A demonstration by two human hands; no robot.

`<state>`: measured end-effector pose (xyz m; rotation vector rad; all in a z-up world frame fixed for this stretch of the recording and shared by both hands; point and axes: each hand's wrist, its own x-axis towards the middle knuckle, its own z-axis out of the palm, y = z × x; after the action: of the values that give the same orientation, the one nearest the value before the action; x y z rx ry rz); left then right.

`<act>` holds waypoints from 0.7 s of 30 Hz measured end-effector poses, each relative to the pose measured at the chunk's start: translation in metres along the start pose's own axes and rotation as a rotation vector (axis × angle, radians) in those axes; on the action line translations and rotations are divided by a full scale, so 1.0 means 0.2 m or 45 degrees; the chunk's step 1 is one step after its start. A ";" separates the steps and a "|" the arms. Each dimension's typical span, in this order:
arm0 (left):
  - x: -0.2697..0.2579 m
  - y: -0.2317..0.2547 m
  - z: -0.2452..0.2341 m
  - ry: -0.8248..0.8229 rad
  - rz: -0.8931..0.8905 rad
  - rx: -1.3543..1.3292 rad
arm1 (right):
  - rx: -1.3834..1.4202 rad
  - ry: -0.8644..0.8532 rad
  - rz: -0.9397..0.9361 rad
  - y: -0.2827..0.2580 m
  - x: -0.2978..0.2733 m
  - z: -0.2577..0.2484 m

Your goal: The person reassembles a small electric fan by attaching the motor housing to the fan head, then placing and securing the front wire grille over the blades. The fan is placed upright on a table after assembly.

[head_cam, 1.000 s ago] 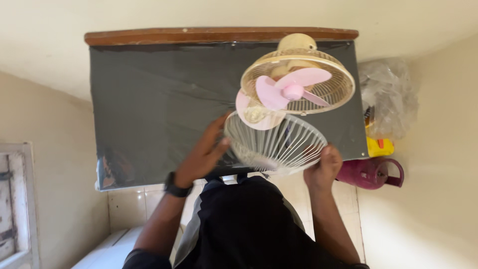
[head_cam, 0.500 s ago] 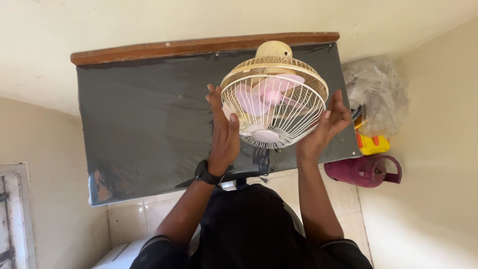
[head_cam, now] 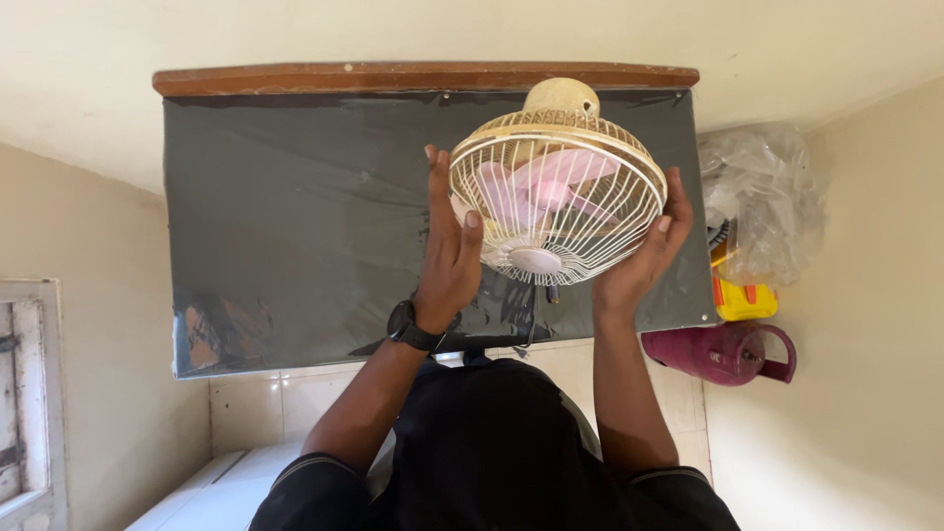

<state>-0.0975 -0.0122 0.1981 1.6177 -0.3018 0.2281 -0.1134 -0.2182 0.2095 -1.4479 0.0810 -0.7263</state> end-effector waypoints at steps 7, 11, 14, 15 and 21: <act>0.01 -0.01 0.01 -0.027 0.038 0.003 | 0.079 -0.029 -0.007 0.04 0.01 -0.03; 0.01 -0.02 0.01 -0.030 0.025 0.003 | 0.053 -0.023 -0.015 0.07 0.01 -0.05; 0.02 -0.03 0.02 -0.023 0.009 0.016 | 0.086 -0.012 -0.003 0.08 0.02 -0.05; 0.03 -0.03 0.02 -0.021 0.003 0.016 | 0.102 -0.005 -0.004 0.09 0.02 -0.05; 0.05 -0.03 0.02 -0.002 -0.042 -0.011 | 0.070 0.063 0.005 0.12 0.04 -0.05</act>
<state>-0.0863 -0.0163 0.1963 1.6133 -0.2763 0.2001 -0.1023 -0.2320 0.1891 -1.3769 0.1012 -0.7564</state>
